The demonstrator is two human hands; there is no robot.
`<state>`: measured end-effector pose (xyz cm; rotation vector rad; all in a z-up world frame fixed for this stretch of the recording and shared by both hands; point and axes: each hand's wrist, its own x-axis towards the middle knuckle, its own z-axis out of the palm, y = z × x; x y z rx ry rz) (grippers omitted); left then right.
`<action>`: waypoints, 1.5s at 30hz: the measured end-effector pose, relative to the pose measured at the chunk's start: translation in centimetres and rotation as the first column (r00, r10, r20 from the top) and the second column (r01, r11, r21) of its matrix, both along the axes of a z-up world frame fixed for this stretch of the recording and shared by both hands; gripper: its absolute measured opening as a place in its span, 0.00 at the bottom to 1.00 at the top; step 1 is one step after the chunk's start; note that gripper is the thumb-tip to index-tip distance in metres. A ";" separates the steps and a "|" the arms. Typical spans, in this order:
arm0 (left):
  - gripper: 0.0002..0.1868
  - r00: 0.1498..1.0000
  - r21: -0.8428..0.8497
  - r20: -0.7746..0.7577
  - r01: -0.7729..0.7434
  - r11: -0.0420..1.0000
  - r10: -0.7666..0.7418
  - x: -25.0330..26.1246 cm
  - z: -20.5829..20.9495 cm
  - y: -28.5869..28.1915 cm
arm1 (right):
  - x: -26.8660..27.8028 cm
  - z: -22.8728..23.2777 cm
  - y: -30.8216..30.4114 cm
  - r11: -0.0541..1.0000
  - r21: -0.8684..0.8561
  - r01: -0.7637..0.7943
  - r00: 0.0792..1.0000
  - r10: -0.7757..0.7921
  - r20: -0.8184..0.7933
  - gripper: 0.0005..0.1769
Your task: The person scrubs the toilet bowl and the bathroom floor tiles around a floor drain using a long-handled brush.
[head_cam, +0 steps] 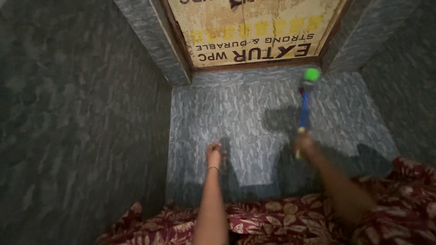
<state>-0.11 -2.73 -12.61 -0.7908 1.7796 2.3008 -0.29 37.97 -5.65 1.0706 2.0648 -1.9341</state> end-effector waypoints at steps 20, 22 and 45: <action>0.26 0.971 0.533 0.067 0.159 0.831 -0.229 2.0 7.3 4.6 | -3.7 -3.8 -13.8 0.762 -0.420 -0.493 0.867 0.471 -0.164 0.12; 0.28 0.982 0.545 0.058 0.120 0.830 -0.180 1.9 7.8 4.6 | -4.5 -3.2 -7.2 0.855 -0.230 -0.465 0.886 0.446 -0.129 0.11; 0.35 0.958 0.214 -0.007 -0.277 0.937 0.286 -1.2 2.6 -0.6 | 2.8 6.0 -25.5 0.602 -0.348 -0.719 0.690 0.680 -0.249 0.23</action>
